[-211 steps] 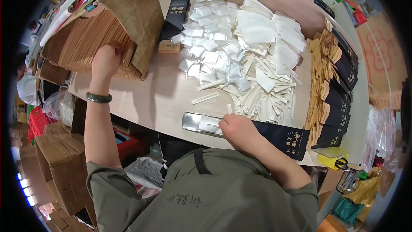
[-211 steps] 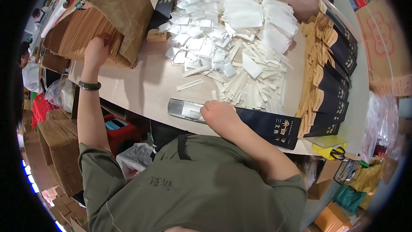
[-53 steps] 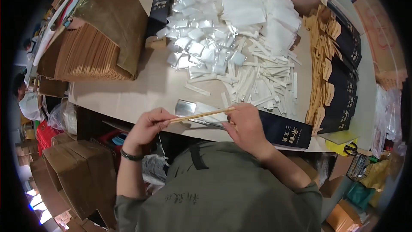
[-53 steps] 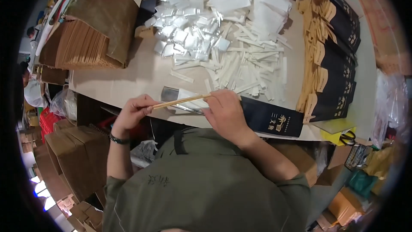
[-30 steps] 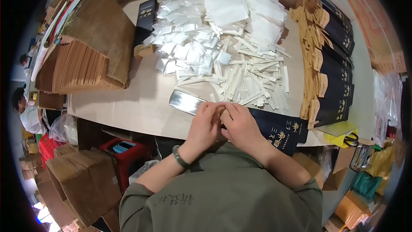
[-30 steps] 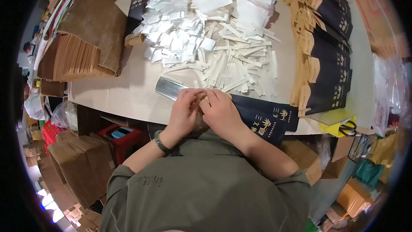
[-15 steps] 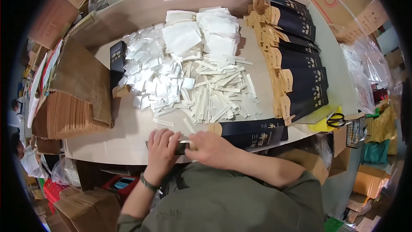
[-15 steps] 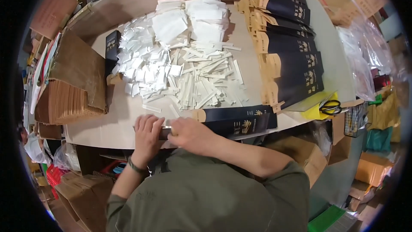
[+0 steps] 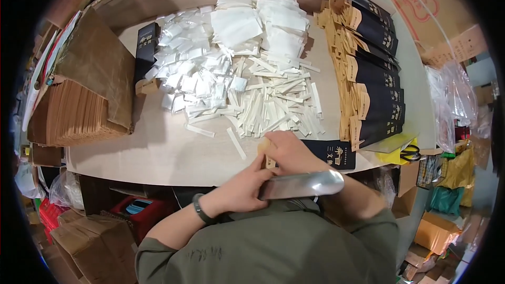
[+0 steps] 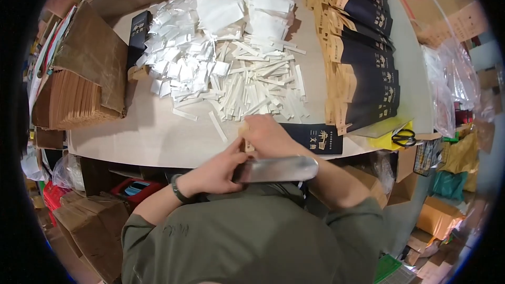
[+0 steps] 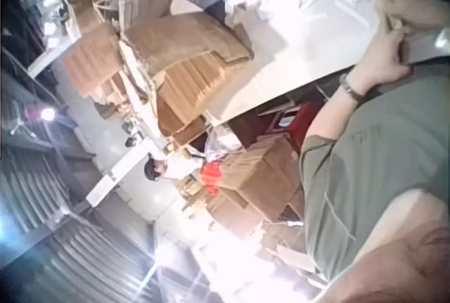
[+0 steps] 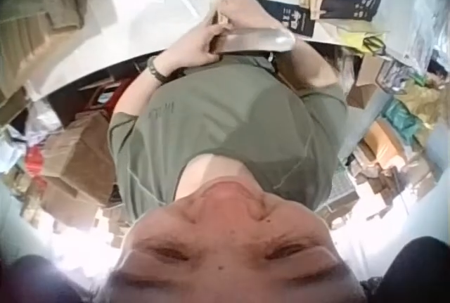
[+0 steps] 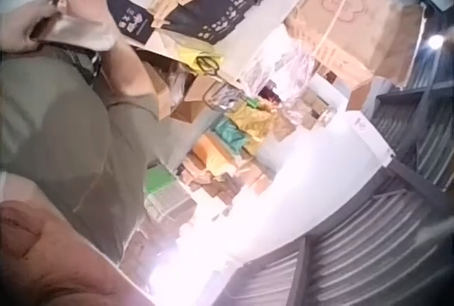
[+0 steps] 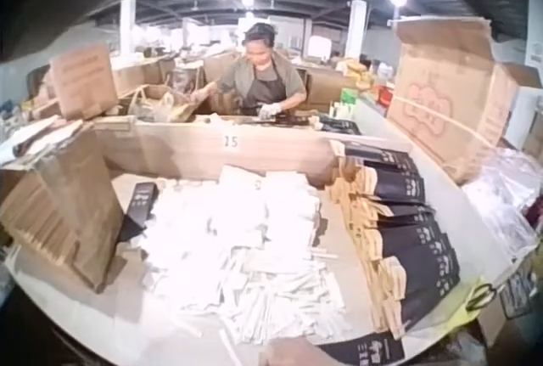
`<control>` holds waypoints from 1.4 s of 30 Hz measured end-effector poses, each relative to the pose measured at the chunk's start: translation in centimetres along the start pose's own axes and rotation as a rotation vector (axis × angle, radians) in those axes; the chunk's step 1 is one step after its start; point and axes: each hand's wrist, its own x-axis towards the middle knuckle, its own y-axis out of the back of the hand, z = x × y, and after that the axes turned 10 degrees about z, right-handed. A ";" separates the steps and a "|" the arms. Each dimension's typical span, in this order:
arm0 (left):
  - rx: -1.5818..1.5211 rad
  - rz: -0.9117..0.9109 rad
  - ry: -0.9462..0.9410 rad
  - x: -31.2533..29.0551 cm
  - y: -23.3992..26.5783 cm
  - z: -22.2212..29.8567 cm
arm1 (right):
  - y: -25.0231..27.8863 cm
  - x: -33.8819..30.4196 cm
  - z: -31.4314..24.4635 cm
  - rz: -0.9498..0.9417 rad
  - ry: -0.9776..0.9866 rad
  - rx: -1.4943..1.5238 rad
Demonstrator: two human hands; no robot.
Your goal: Packaging disposable chopsticks into paper sleeves using a metal guide tray.
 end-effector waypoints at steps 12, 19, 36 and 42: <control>0.579 0.507 0.227 -4.3 4.2 -4.7 | -1.7 1.6 -3.3 0.008 -0.639 -0.029; 0.638 0.209 0.184 -4.8 6.6 -4.0 | -4.0 2.3 -4.2 0.095 -0.624 0.073; 0.956 0.499 -0.087 9.5 15.3 -9.9 | 2.2 26.3 15.0 -0.109 -0.137 -0.462; 0.963 0.531 -0.098 11.0 15.2 -10.3 | 1.1 26.5 17.1 -0.029 -0.116 -0.461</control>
